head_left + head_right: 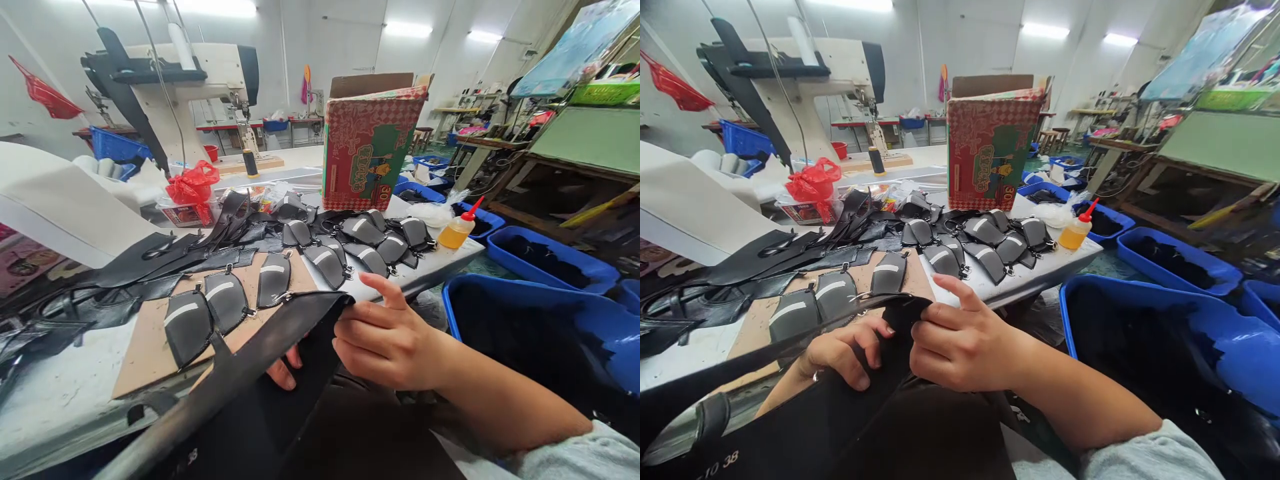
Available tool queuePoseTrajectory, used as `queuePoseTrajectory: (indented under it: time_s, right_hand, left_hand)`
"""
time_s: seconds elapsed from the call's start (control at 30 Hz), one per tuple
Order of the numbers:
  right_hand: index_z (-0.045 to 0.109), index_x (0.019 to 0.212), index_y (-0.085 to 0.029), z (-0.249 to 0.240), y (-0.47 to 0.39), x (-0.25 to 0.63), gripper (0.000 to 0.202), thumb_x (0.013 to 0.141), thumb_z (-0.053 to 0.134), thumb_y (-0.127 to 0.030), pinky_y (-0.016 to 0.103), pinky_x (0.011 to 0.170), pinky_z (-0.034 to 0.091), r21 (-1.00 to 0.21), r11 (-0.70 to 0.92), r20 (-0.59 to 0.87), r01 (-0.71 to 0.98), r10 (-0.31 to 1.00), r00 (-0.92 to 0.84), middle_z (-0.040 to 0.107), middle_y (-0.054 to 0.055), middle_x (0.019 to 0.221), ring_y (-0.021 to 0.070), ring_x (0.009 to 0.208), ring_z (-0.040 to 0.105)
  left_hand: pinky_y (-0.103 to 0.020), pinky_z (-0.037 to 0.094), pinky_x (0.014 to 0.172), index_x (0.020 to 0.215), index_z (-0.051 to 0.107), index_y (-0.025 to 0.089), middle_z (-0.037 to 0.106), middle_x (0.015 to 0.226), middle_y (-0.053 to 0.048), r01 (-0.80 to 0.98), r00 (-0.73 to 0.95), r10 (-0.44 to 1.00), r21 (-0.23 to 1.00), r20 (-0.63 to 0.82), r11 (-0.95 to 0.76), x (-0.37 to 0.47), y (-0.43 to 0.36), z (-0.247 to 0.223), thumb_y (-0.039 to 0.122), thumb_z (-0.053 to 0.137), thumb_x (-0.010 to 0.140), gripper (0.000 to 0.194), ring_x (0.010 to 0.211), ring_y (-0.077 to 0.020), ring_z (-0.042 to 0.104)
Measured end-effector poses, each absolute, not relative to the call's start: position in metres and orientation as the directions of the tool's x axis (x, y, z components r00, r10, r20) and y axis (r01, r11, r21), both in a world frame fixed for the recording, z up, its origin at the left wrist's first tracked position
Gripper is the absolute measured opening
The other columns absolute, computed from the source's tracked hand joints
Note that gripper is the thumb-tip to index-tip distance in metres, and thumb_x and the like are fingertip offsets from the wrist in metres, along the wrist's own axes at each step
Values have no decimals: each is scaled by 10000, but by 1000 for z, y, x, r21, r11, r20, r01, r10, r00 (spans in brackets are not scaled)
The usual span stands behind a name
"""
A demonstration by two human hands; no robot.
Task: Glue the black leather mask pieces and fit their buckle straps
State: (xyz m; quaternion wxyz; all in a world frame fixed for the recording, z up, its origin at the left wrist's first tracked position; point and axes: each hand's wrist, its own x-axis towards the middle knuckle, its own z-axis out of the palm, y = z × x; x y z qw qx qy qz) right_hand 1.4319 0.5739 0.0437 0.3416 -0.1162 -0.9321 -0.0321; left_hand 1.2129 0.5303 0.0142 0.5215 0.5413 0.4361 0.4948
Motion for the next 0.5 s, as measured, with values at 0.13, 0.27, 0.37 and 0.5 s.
queuePoseTrajectory:
  time_s: [0.13, 0.27, 0.37, 0.5]
  right_hand:
    - [584, 701, -243, 42, 575, 1433, 253, 859, 453, -94, 424, 1077, 200, 32, 970, 654, 242, 163, -738, 652, -47, 726, 110, 679, 560]
    - [606, 817, -217, 35, 579, 1436, 151, 890, 480, -178, 437, 1093, 171, -152, 979, 644, 139, 205, -737, 657, -27, 671, 107, 608, 573]
    - [587, 785, -204, 24, 583, 1437, 115, 850, 583, -298, 447, 1064, 210, -373, 921, 621, 117, 341, -706, 616, -38, 605, 104, 538, 541]
    - [533, 679, -196, 2, 584, 1434, 330, 814, 560, -496, 452, 984, 287, -757, 638, 359, 142, 587, -725, 549, -31, 620, 125, 585, 482]
  left_hand:
    - [-433, 351, 965, 495, 698, 297, 664, 564, -56, 29, 267, 922, 953, 282, -300, 1206, 533, 15, 518, 763, 584, 246, 827, -286, 633]
    - [-457, 301, 1022, 630, 744, 273, 719, 655, -61, -67, 189, 943, 962, 273, -265, 1200, 526, 19, 482, 710, 685, 219, 720, -250, 675]
    - [-386, 467, 834, 677, 741, 222, 717, 692, -45, -81, 77, 991, 991, 111, -105, 1203, 530, 24, 379, 783, 620, 172, 695, -234, 660]
    - [-288, 482, 664, 761, 690, 170, 686, 697, -22, -206, 60, 995, 974, -84, 94, 1220, 552, 27, 336, 817, 557, 292, 674, -196, 620]
